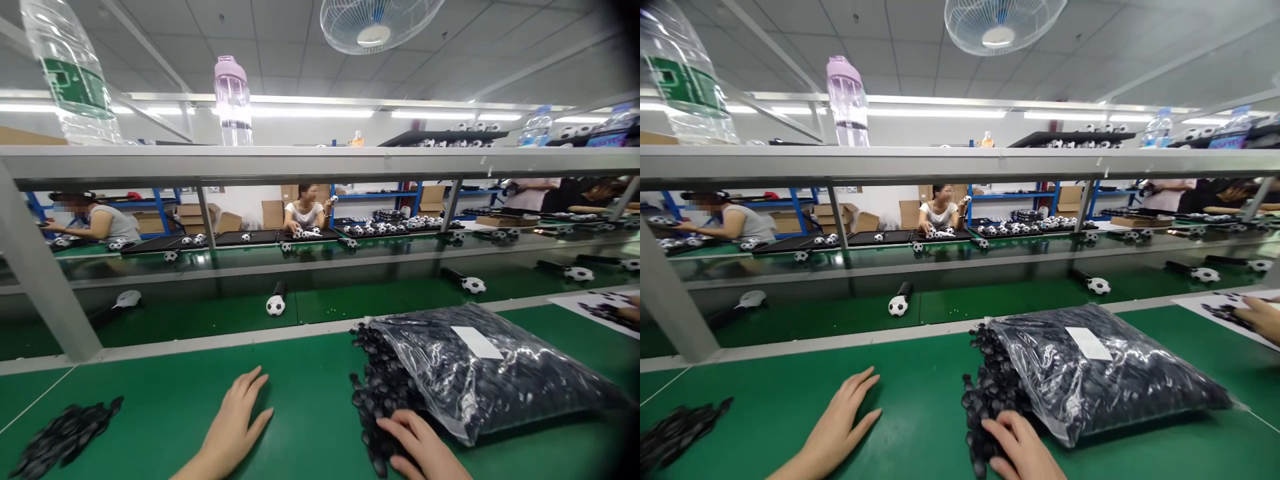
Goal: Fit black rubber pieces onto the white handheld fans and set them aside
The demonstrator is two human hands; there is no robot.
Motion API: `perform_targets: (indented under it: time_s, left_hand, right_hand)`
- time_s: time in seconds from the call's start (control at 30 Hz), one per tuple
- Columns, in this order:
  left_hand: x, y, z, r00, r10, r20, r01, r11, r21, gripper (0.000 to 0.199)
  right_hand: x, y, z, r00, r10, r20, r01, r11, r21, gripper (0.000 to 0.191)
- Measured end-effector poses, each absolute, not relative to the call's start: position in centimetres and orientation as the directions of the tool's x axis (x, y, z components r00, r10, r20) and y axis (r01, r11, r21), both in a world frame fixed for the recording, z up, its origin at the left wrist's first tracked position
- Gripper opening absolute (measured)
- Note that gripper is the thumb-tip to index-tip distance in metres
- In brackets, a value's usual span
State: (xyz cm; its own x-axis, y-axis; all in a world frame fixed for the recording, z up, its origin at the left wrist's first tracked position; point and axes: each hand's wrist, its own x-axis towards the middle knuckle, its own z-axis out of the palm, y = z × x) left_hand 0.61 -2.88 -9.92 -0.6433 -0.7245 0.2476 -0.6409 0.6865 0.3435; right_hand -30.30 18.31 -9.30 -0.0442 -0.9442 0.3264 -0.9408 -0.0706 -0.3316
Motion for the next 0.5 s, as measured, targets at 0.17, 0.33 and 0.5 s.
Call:
perform_targets:
  time_s: [0.17,0.33,0.5]
  left_hand:
    - [-0.5,-2.6,-8.5,-0.624,-0.747,0.231,-0.679,0.664,0.313,0.052]
    - [-0.5,-2.6,-8.5,-0.619,-0.734,0.278,-0.674,0.679,0.292,0.053]
    - [-0.6,-2.0,-8.2,-0.604,-0.732,0.315,-0.662,0.681,0.313,0.056]
  right_hand:
    - [-29.2,16.3,-7.6,-0.041,-0.970,0.239,-0.879,-0.079,-0.470,0.029]
    - [-29.1,15.8,-8.1,-0.043,-0.944,0.328,-0.870,-0.126,-0.477,0.028]
    - [-30.2,16.0,-9.2,-0.055,-0.913,0.405,-0.899,-0.131,-0.418,0.029]
